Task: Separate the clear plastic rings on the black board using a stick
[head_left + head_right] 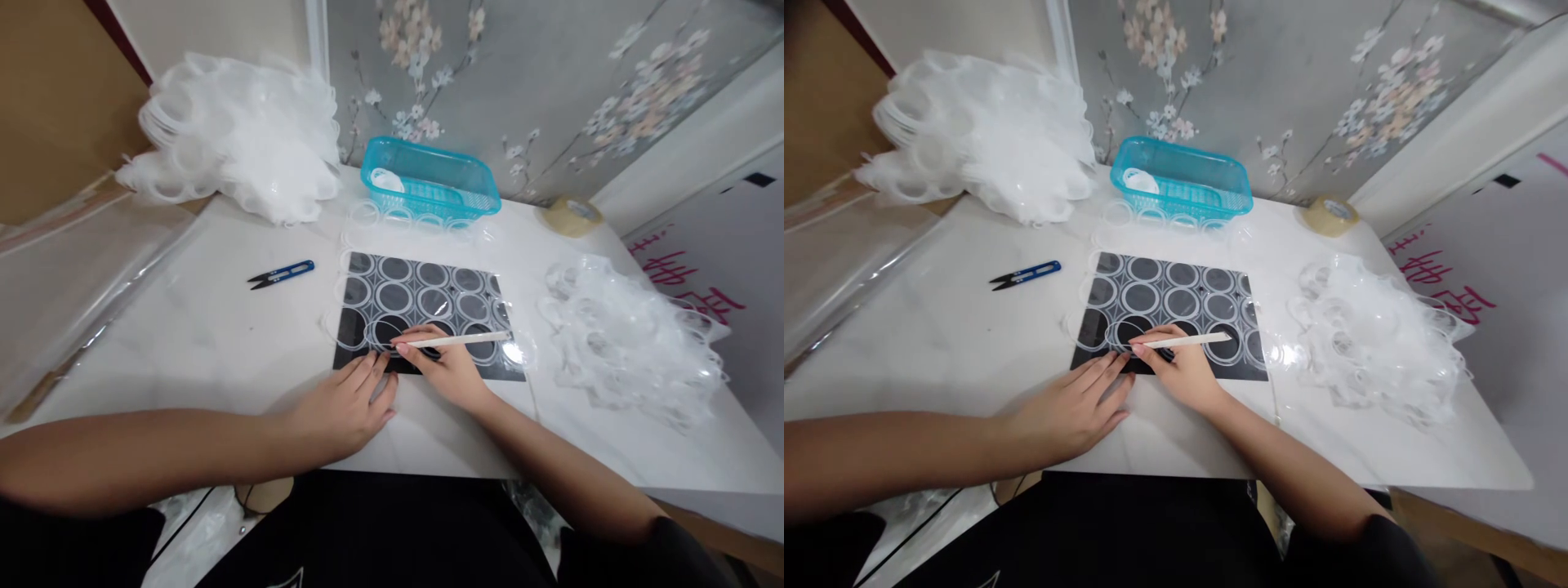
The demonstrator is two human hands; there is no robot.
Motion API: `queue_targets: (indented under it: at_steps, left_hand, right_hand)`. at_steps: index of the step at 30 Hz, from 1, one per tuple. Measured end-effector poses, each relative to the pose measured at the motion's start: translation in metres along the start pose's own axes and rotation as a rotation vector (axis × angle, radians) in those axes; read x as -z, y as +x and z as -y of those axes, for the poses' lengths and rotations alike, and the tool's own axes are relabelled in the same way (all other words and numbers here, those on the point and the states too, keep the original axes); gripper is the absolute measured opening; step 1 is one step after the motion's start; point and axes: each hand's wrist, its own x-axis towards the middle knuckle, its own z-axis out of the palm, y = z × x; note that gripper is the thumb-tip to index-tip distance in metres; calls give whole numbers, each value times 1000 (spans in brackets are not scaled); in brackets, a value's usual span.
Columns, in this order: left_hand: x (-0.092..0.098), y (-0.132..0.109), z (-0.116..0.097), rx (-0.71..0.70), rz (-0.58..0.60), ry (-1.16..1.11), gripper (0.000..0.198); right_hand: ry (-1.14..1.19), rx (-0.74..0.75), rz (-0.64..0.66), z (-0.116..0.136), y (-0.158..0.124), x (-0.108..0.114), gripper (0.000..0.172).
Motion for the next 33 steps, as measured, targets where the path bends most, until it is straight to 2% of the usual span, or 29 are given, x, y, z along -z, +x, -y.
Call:
queue_targets:
  at_steps: [6, 13, 21, 26, 29, 33]
  left_hand:
    - [1, 0, 1, -8, -6, -2, 40]
    - [2, 2, 1, -13, -9, 19, 40]
    - [3, 3, 1, -12, 21, 27, 42]
    - [1, 3, 1, -12, -1, -8, 43]
    - [0, 2, 2, 7, 18, -25, 42]
    - [-1, 2, 1, 46, 30, -68, 44]
  right_hand:
    - [-18, 18, 12, -3, 0, 1, 16]
    - [-47, 128, 28, -4, -2, 0, 17]
    - [-94, 115, 36, -2, -4, 0, 18]
    - [-110, 149, 28, -4, -2, 0, 18]
    - [-189, 255, 21, -7, -3, 1, 19]
    - [-434, 532, 98, -8, -7, 4, 23]
